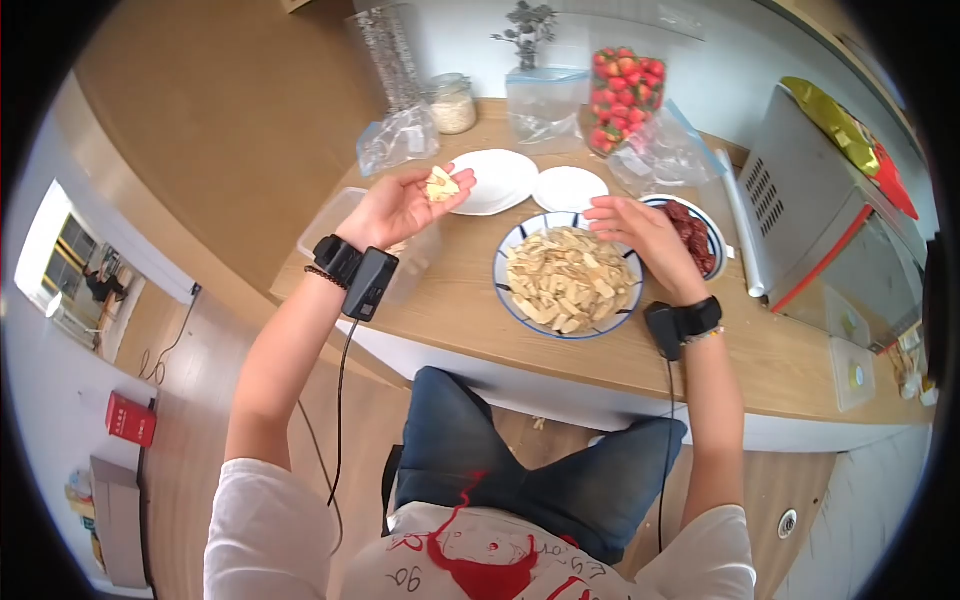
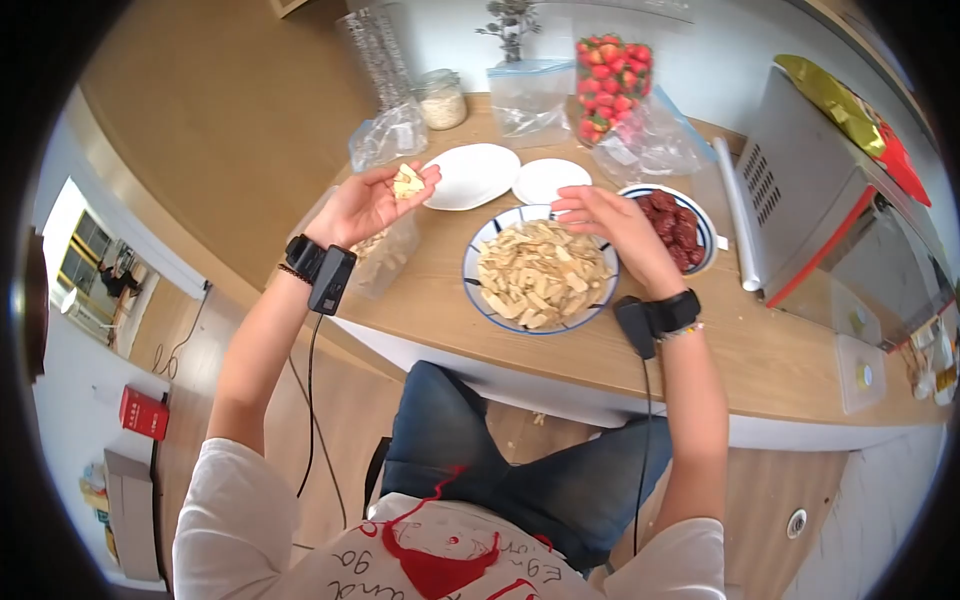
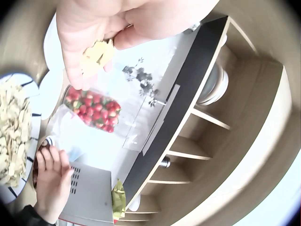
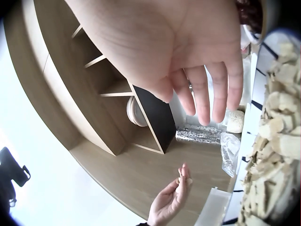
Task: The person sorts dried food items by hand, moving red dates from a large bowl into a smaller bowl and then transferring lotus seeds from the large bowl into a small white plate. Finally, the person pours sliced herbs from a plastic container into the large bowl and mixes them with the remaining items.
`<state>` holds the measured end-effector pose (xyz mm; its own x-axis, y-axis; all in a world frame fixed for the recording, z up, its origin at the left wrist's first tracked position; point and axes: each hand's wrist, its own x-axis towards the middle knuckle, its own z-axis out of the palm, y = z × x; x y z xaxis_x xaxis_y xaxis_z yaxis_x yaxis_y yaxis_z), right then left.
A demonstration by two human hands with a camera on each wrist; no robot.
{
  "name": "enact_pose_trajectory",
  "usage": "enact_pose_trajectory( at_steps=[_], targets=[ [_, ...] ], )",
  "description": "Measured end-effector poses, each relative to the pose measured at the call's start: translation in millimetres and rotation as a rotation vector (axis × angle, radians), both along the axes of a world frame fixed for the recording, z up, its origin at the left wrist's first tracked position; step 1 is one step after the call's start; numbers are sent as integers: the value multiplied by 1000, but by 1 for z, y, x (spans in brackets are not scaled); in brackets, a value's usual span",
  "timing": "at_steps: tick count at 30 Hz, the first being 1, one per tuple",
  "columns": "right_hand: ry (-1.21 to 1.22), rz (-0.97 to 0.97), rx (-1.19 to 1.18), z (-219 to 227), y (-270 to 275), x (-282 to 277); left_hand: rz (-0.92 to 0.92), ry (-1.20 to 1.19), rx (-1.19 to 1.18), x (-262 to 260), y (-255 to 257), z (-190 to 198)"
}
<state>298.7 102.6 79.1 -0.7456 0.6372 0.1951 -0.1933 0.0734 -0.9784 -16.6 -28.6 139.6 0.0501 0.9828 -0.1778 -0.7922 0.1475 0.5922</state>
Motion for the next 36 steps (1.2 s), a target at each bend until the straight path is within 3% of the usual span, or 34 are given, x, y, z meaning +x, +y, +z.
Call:
enact_pose_trajectory(
  at_steps=[6, 10, 16, 22, 31, 36],
  targets=[
    [21, -36, -16, -1, 11, 5, 196, 588, -39, -72, -33, -1],
    [-15, -74, -15, -5, 13, 4, 110, 1084, -209, -94, -51, -5],
    [34, -149, 3, -13, 21, 5, -39, 1165, -258, -102, -57, 9],
    [62, -161, 12, -11, 22, 5, -45, 1372, -215, -107, -54, 14],
    [-27, -84, 49, -6, 15, 2, 206, 1131, -54, -90, -46, 22],
    [-151, 67, 233, 1, -2, 2, 90, 1113, 4, -35, -32, 32]
  ],
)
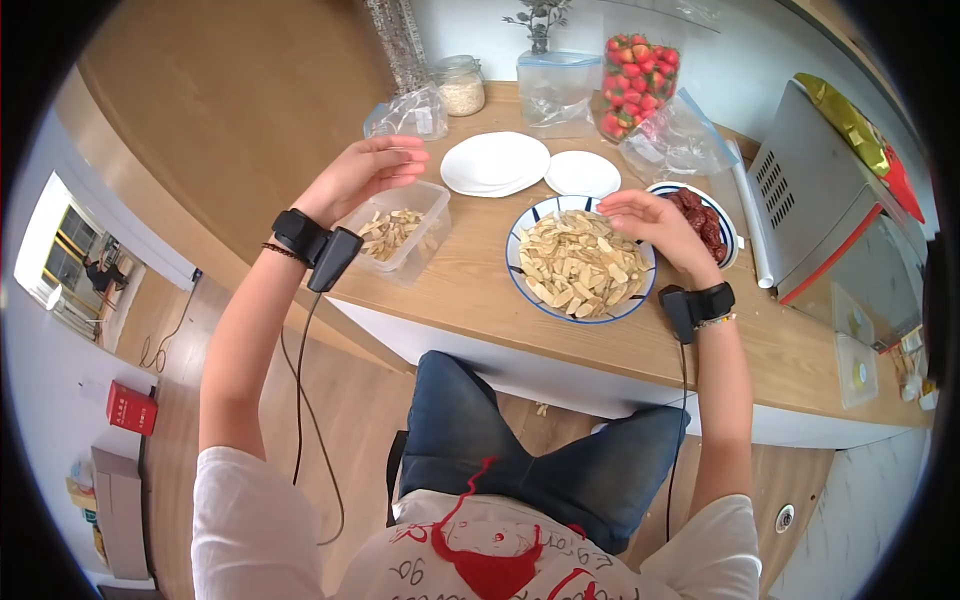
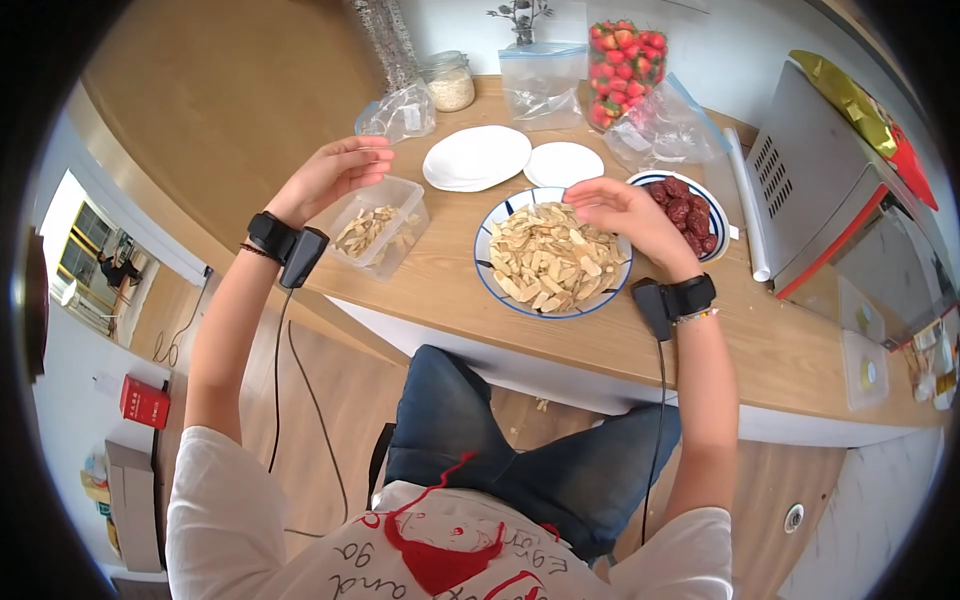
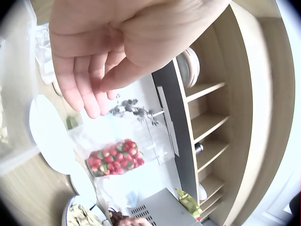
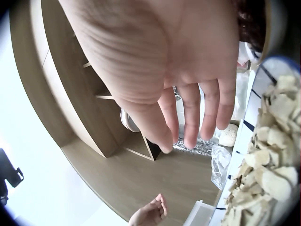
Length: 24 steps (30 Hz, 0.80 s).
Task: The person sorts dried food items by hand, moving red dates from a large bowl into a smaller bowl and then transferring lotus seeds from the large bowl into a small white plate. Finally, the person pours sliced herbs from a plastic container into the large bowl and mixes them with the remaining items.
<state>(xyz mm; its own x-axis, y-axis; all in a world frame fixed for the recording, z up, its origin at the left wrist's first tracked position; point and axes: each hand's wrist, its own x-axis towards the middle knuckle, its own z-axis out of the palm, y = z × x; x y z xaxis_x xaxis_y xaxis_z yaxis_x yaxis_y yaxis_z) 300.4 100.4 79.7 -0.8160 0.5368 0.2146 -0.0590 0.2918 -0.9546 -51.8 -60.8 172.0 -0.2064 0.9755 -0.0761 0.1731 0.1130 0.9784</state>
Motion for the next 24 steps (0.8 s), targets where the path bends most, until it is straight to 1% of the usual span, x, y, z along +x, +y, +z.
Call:
enact_pose_trajectory(
  at_steps=[2, 4, 6, 7, 10, 11, 13, 14, 16, 17, 19, 22, 24],
  targets=[
    [-79, 46, 95, 0, -5, -2, -88, 54, 0, 26, 12, -3],
    [-158, 118, 261, 0, -6, -1, -186, 153, 9, 51, 25, -7],
    [-198, 200, 414, -6, -5, -2, -373, 304, -17, 70, 43, -22],
    [-253, 190, 424, -8, -7, -2, -466, 380, -31, 79, 51, -31],
    [-273, 206, 623, -18, -2, -7, -595, 852, 78, 114, 61, -54],
    [-234, 205, 646, -18, -2, -7, -578, 917, 129, 121, 63, -63],
    [-231, 190, 552, -19, 2, -7, -538, 1043, 226, 127, 66, -81],
    [-229, 182, 505, -19, 3, -7, -546, 1079, 224, 127, 68, -85],
    [-262, 126, 494, -18, 1, -5, -564, 1152, 220, 126, 74, -91],
    [-278, 97, 489, -16, 0, -5, -590, 1082, 202, 126, 77, -91],
    [-291, 51, 384, -8, -5, -4, -643, 945, 163, 124, 84, -91],
    [-266, -15, 259, -9, -5, -4, -639, 922, 118, 124, 86, -86],
    [-196, -48, 189, -11, -3, -4, -590, 893, 96, 126, 85, -83]
  ],
)
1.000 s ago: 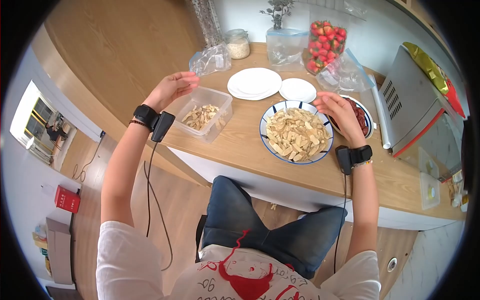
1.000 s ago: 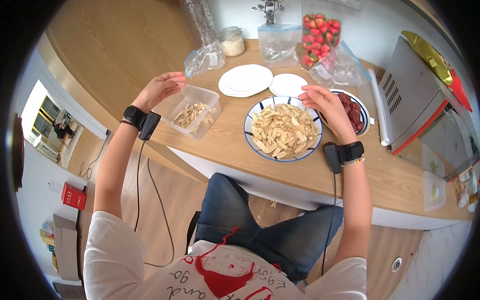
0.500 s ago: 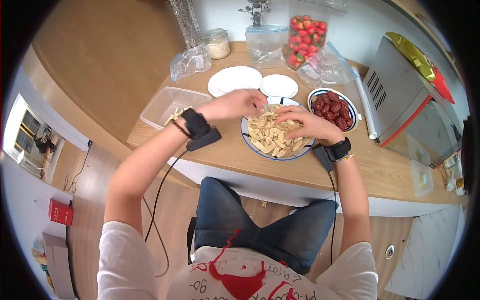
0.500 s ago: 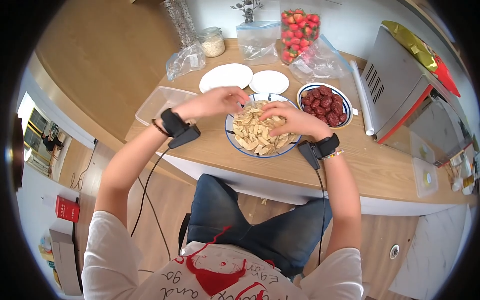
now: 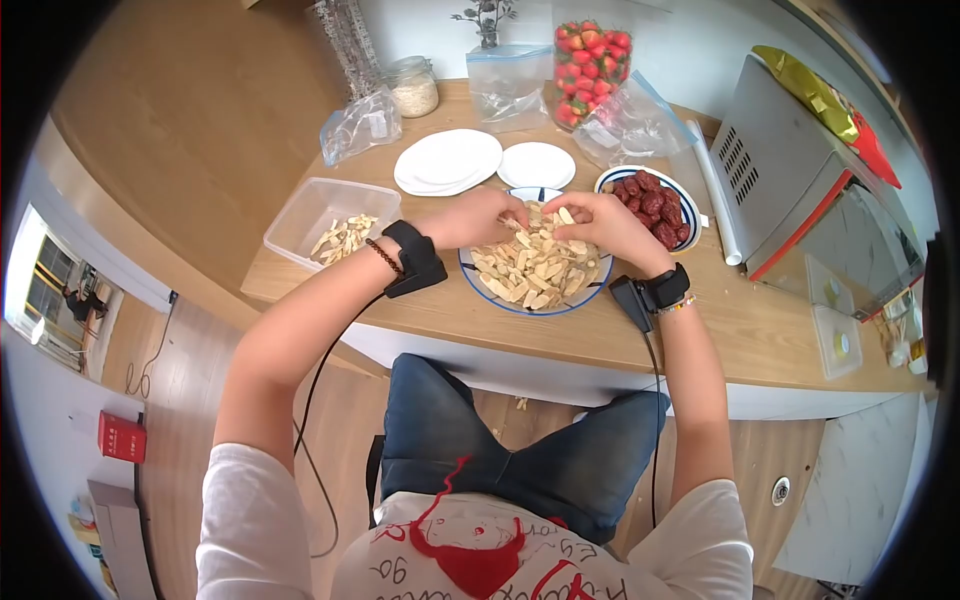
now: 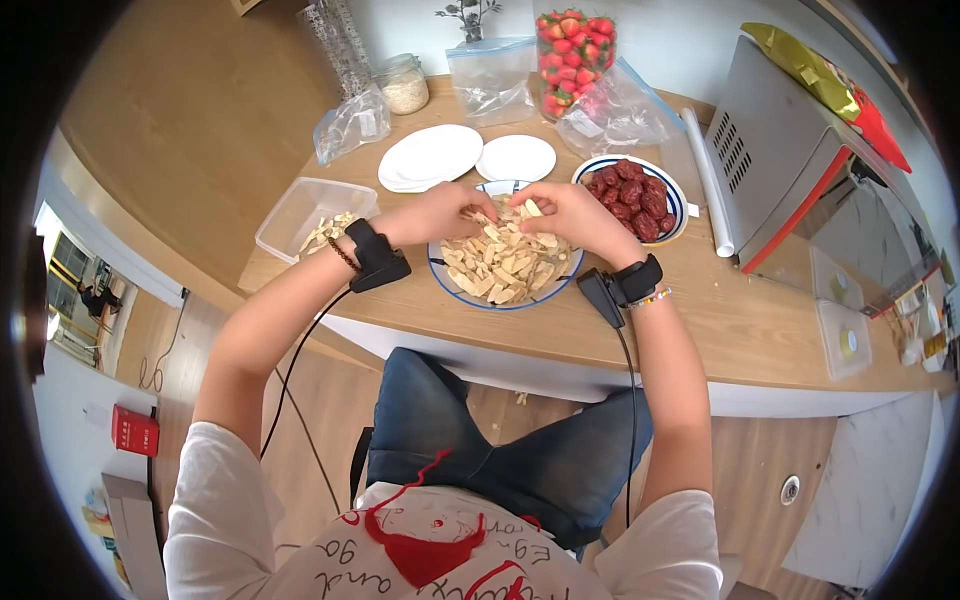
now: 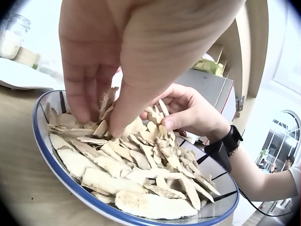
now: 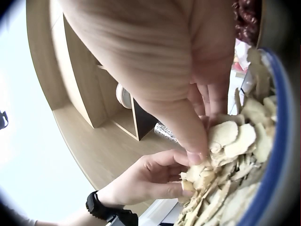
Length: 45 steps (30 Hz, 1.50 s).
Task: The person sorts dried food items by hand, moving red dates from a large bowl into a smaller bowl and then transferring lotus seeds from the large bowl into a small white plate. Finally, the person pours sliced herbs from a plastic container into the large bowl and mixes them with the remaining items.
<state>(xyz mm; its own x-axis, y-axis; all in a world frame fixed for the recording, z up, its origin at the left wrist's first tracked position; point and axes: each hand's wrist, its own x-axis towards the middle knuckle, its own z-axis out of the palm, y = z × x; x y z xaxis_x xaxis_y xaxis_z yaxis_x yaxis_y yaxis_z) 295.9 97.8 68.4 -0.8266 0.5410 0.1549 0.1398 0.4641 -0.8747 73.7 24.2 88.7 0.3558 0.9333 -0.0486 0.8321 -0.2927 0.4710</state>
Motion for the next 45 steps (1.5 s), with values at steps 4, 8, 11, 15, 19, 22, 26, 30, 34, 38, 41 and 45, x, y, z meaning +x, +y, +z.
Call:
enact_pose_trajectory(
  at_steps=[4, 8, 11, 15, 19, 22, 26, 30, 34, 38, 41, 45],
  targets=[
    [94, -26, -114, 3, 4, 1, 32, -138, -39, -1, 0, 5],
    [147, -26, -142, 3, 8, 0, 253, -810, -214, 4, 7, 1],
    [228, -29, -206, 6, 4, -2, 416, -1406, -501, 18, 10, 4],
    [314, -41, -213, 4, 3, -4, 409, -1648, -762, 43, 13, -3],
    [329, -96, -190, 5, 2, -5, 253, -1941, -848, 62, 11, -11],
    [356, -67, -92, -7, 8, -8, 317, -2059, -930, 62, 13, -16],
    [373, -24, -84, -9, 7, -11, 364, -2180, -879, 57, 11, -20],
    [349, -3, -199, -1, 4, -7, 386, -2112, -840, 46, 5, -13],
    [420, -91, -60, -2, 8, -5, 332, -2003, -818, 15, -2, 7],
    [413, -90, -115, -2, 7, -5, 287, -1964, -640, -34, -26, 38],
    [378, -86, -106, -2, 7, -6, 320, -1820, -440, -77, -57, 54],
    [367, -79, -120, -3, 8, -6, 542, -1412, -260, -132, -90, 53]
  ],
)
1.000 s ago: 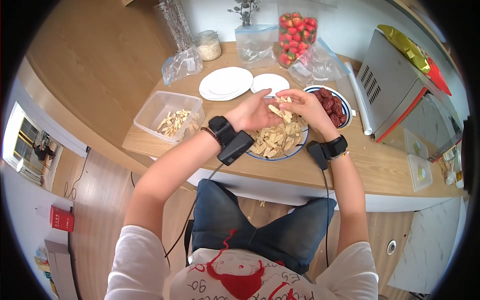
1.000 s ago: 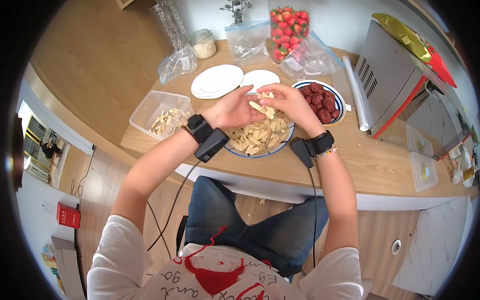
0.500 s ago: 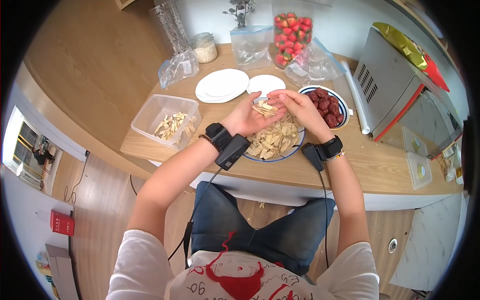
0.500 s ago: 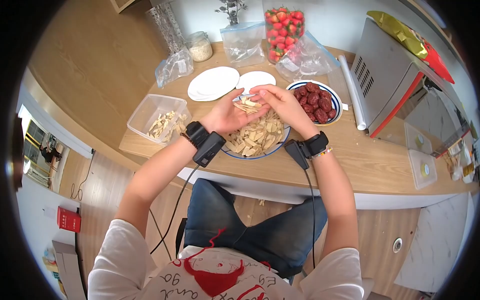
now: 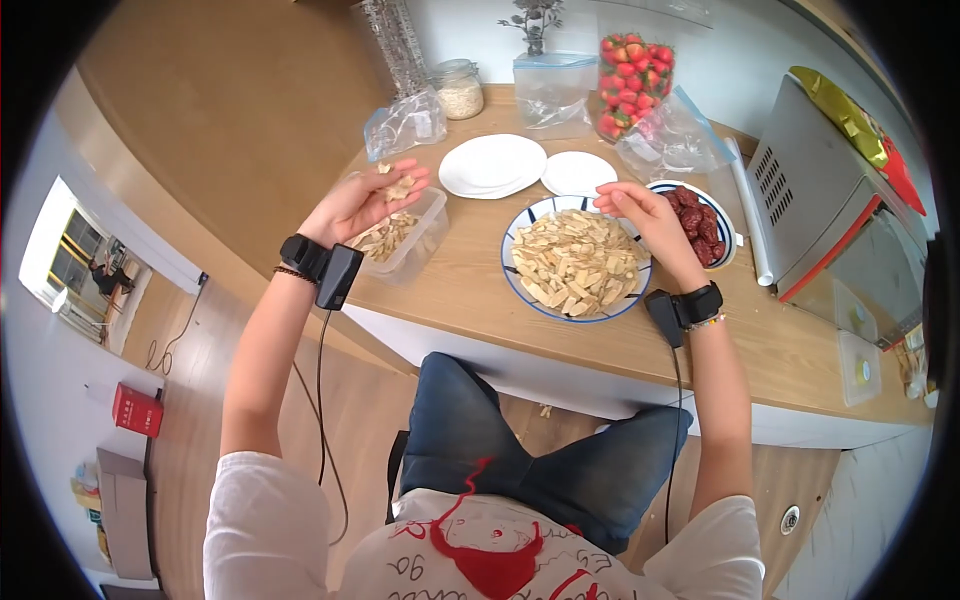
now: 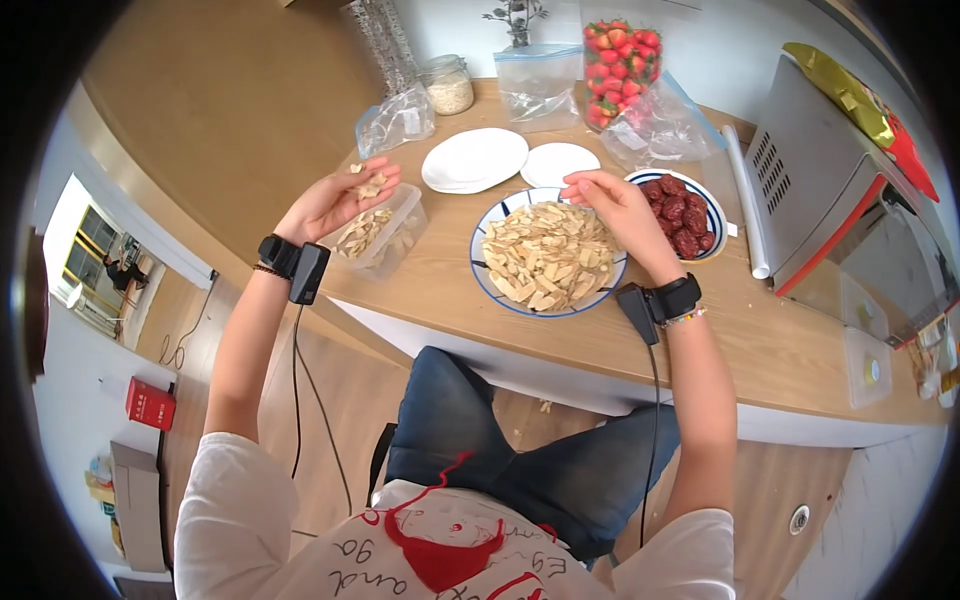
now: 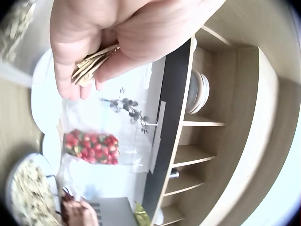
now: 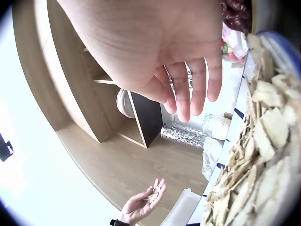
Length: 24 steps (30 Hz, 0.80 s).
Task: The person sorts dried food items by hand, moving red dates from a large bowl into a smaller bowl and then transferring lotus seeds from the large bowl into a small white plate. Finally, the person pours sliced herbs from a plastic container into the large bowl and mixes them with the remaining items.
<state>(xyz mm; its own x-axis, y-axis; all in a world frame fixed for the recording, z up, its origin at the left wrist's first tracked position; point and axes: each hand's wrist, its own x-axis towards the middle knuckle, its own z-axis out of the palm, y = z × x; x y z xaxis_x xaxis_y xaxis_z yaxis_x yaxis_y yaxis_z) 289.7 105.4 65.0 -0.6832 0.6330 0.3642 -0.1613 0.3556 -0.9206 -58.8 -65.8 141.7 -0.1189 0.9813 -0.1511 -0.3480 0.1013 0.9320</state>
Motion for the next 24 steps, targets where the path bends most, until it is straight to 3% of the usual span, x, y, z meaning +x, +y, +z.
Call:
enact_pose_trajectory(
  at_steps=[3, 10, 15, 18, 24],
  targets=[
    [-35, -8, 1, 5, -3, 1, 113, 157, -95, -31, -11, -14],
    [-55, -38, 3, 2, 0, 2, 1, 268, -128, -63, -17, -21],
    [-61, -28, -5, 4, 1, 3, -25, 495, -104, -47, -16, -6],
    [-50, -14, -9, 4, 1, 3, -37, 472, -46, -25, -9, 2],
    [-47, -6, -11, 2, 5, 5, -272, 598, 35, 52, 5, 7]
  ],
)
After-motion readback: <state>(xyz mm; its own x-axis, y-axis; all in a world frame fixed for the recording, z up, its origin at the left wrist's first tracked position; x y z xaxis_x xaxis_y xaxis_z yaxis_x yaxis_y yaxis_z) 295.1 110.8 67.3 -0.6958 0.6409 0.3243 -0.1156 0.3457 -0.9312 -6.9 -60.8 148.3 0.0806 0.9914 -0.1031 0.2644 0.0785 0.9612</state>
